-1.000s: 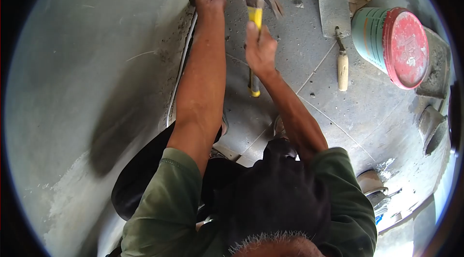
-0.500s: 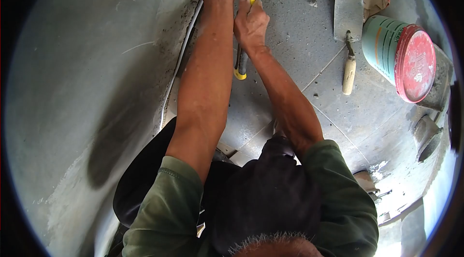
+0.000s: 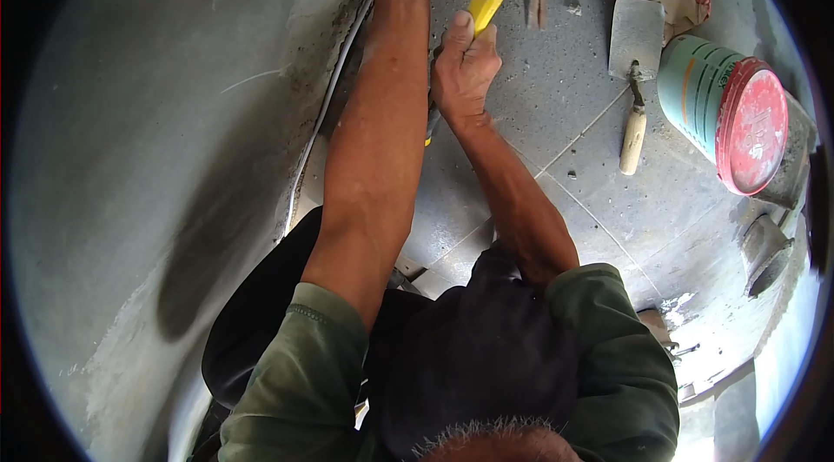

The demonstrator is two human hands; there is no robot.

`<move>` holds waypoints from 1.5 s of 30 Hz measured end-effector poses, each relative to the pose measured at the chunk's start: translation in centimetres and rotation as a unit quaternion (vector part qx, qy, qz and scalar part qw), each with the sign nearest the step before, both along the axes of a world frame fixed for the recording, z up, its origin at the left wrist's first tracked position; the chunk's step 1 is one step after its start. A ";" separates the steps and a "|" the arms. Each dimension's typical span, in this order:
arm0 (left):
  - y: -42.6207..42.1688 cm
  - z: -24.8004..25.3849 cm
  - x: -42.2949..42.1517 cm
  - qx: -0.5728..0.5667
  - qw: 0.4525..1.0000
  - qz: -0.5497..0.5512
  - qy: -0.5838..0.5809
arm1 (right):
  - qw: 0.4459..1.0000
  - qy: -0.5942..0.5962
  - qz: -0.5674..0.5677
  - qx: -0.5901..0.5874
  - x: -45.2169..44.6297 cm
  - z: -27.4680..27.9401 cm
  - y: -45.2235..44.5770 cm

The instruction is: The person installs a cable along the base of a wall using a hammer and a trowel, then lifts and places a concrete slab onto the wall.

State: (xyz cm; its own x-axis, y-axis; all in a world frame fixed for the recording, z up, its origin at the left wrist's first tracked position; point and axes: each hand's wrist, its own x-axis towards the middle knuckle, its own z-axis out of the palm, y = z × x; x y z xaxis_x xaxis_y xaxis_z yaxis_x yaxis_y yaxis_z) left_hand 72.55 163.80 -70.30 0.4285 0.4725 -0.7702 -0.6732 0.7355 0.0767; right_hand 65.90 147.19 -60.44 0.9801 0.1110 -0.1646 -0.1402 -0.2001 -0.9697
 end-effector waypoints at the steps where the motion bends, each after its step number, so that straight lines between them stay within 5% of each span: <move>1: -0.1 -0.1 -0.1 -0.002 1.000 0.002 0.000 | 1.000 0.010 -0.011 0.022 -0.1 -0.1 -0.3; 9: 4.1 -8.2 -0.9 0.047 0.996 -0.080 0.003 | 0.995 -0.025 0.088 -0.034 2.4 0.1 0.9; 15: 0.5 -1.1 0.3 0.023 0.999 -0.012 -0.020 | 0.998 -0.016 0.044 -0.039 1.0 -0.2 1.2; 21: 0.3 -1.3 0.0 0.050 0.997 -0.051 0.017 | 0.993 0.049 0.093 -0.044 2.4 1.1 0.3; 24: 2.3 -3.5 -0.7 0.064 0.995 -0.077 0.012 | 0.999 -0.023 -0.020 0.026 1.1 -0.2 1.3; 28: 1.0 -2.4 -0.7 0.082 0.989 -0.125 0.020 | 0.988 -0.017 0.129 -0.080 2.8 -0.2 0.6; 33: -2.0 3.1 -0.1 0.106 0.984 -0.120 0.073 | 0.999 0.013 -0.028 0.032 0.5 -0.8 1.5; 38: -2.4 5.0 0.3 0.092 0.980 -0.127 0.119 | 0.994 -0.008 0.077 -0.071 2.8 -0.8 1.2; 42: -2.7 5.2 0.1 0.097 0.981 -0.124 0.114 | 0.999 -0.003 -0.027 0.026 0.9 -1.2 1.2; 44: -3.0 5.6 0.4 0.102 0.976 -0.128 0.142 | 0.986 -0.023 0.137 -0.092 2.0 -1.9 2.1; 45: -3.1 6.1 0.6 0.110 0.970 -0.132 0.170 | 0.986 -0.008 0.125 -0.114 2.4 -2.0 2.5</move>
State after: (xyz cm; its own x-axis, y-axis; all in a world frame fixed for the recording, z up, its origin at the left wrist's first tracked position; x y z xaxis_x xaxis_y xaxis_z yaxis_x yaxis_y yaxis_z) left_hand 73.10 160.72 -64.15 0.2961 0.5496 -0.7812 -0.3716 0.8197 0.4359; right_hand 68.28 149.69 -62.48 0.9300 0.3105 -0.1969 -0.0433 -0.4393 -0.8973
